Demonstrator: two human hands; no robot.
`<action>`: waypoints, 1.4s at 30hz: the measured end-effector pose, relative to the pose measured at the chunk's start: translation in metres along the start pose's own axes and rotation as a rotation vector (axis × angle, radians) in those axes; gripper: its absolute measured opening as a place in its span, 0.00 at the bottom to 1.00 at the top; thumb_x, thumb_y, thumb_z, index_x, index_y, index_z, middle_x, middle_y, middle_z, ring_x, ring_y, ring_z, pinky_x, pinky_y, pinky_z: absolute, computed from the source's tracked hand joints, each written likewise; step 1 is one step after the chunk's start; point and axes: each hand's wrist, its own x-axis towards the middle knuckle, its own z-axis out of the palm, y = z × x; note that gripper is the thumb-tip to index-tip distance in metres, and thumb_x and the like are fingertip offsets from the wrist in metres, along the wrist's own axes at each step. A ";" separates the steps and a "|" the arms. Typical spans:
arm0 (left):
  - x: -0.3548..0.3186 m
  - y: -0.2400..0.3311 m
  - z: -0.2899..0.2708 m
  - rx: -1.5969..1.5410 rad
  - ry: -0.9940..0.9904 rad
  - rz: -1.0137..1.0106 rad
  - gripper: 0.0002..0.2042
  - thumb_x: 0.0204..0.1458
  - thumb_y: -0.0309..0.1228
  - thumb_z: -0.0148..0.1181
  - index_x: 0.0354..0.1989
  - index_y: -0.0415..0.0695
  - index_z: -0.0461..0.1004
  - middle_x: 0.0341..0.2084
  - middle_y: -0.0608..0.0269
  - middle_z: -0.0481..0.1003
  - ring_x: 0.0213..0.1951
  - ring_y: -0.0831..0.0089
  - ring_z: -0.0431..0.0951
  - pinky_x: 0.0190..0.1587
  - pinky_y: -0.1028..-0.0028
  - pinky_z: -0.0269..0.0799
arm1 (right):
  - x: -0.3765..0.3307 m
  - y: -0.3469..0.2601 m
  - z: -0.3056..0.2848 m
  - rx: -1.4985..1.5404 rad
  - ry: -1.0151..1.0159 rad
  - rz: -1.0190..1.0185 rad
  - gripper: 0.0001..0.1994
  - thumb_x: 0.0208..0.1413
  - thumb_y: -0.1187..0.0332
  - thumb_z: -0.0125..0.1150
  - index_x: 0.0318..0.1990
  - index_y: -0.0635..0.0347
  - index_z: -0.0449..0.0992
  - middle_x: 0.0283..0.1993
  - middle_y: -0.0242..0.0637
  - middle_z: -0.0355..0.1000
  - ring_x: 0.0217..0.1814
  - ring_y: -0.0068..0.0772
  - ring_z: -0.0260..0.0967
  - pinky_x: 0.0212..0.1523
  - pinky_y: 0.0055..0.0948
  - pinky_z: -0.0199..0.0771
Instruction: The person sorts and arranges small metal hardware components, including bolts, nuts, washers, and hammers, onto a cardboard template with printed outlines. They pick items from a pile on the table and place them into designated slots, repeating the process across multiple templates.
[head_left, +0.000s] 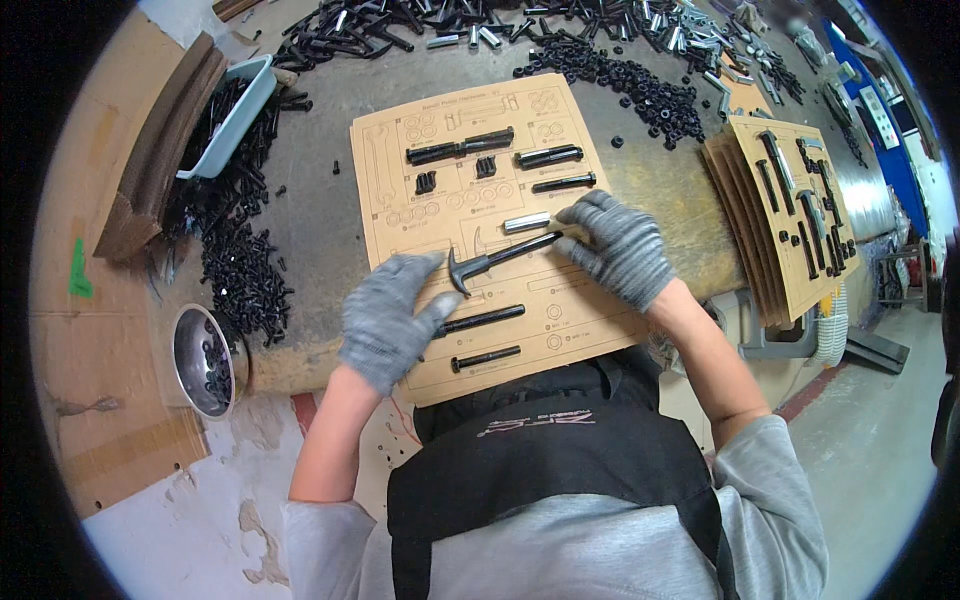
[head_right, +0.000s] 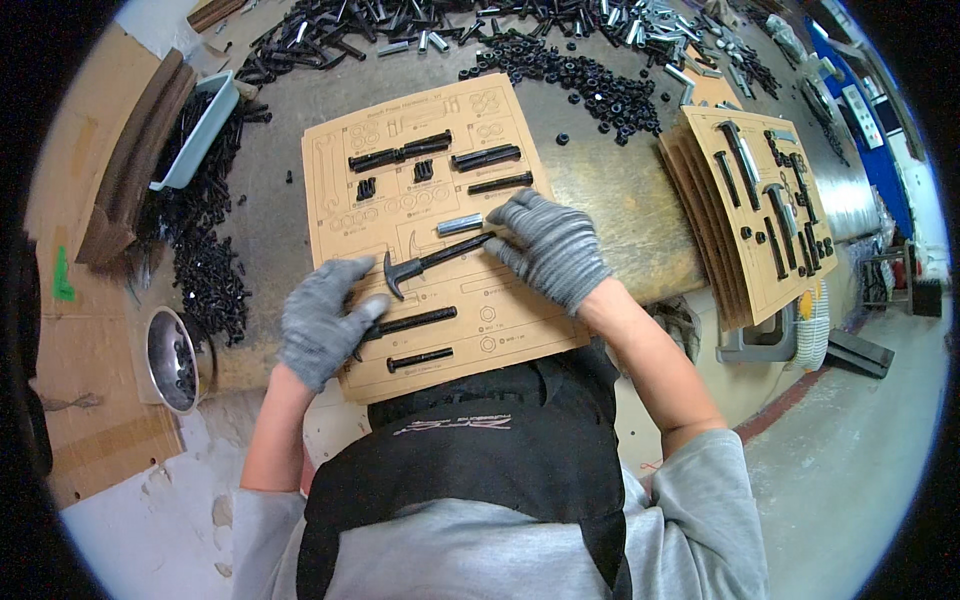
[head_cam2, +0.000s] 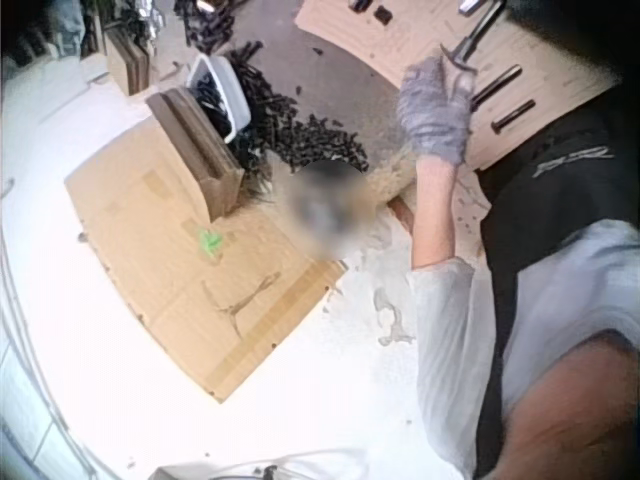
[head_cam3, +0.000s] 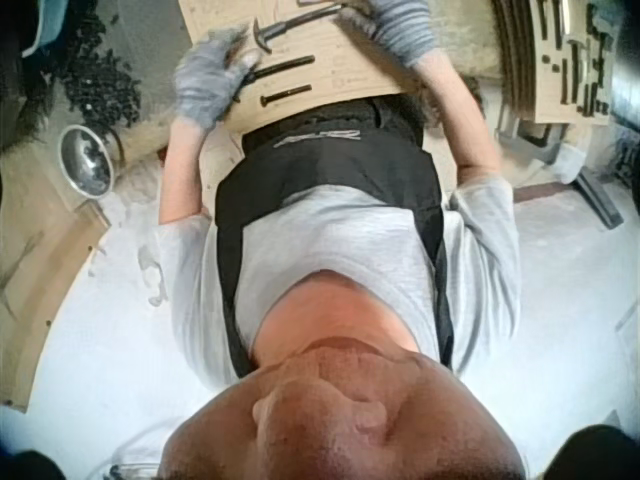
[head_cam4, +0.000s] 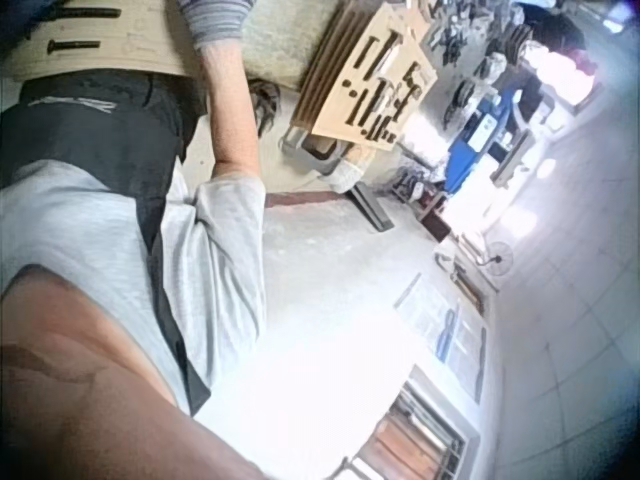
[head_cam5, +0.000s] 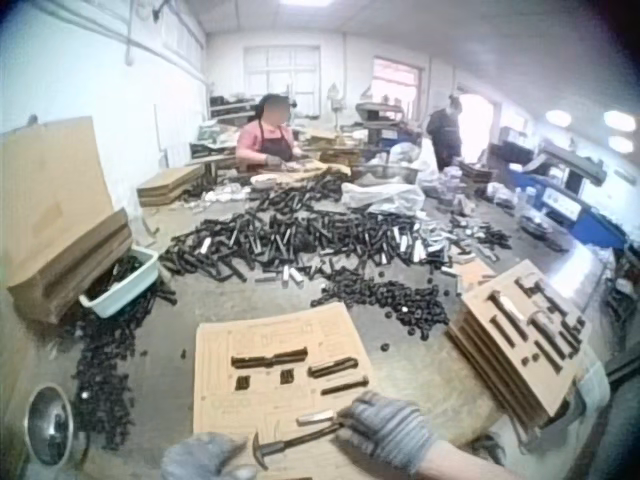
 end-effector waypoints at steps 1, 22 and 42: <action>0.007 -0.003 0.009 -0.012 -0.053 0.034 0.20 0.46 0.37 0.65 0.46 0.41 0.75 0.38 0.54 0.76 0.41 0.60 0.77 0.47 0.66 0.71 | 0.001 -0.002 0.000 -0.020 -0.052 0.000 0.11 0.49 0.62 0.65 0.37 0.57 0.77 0.35 0.39 0.72 0.34 0.40 0.73 0.36 0.34 0.75; 0.000 -0.053 -0.039 -0.092 0.259 -0.171 0.16 0.54 0.40 0.57 0.46 0.43 0.76 0.40 0.52 0.77 0.43 0.60 0.77 0.48 0.66 0.71 | -0.023 0.056 0.002 0.462 0.210 0.306 0.12 0.54 0.70 0.61 0.45 0.63 0.75 0.42 0.39 0.75 0.43 0.29 0.71 0.45 0.30 0.73; -0.137 -0.452 -0.221 0.367 0.194 -1.215 0.19 0.50 0.43 0.56 0.46 0.48 0.78 0.46 0.52 0.76 0.49 0.56 0.76 0.53 0.63 0.68 | -0.012 0.149 0.043 0.385 0.469 0.406 0.06 0.59 0.71 0.57 0.34 0.65 0.75 0.31 0.34 0.74 0.32 0.24 0.66 0.36 0.27 0.69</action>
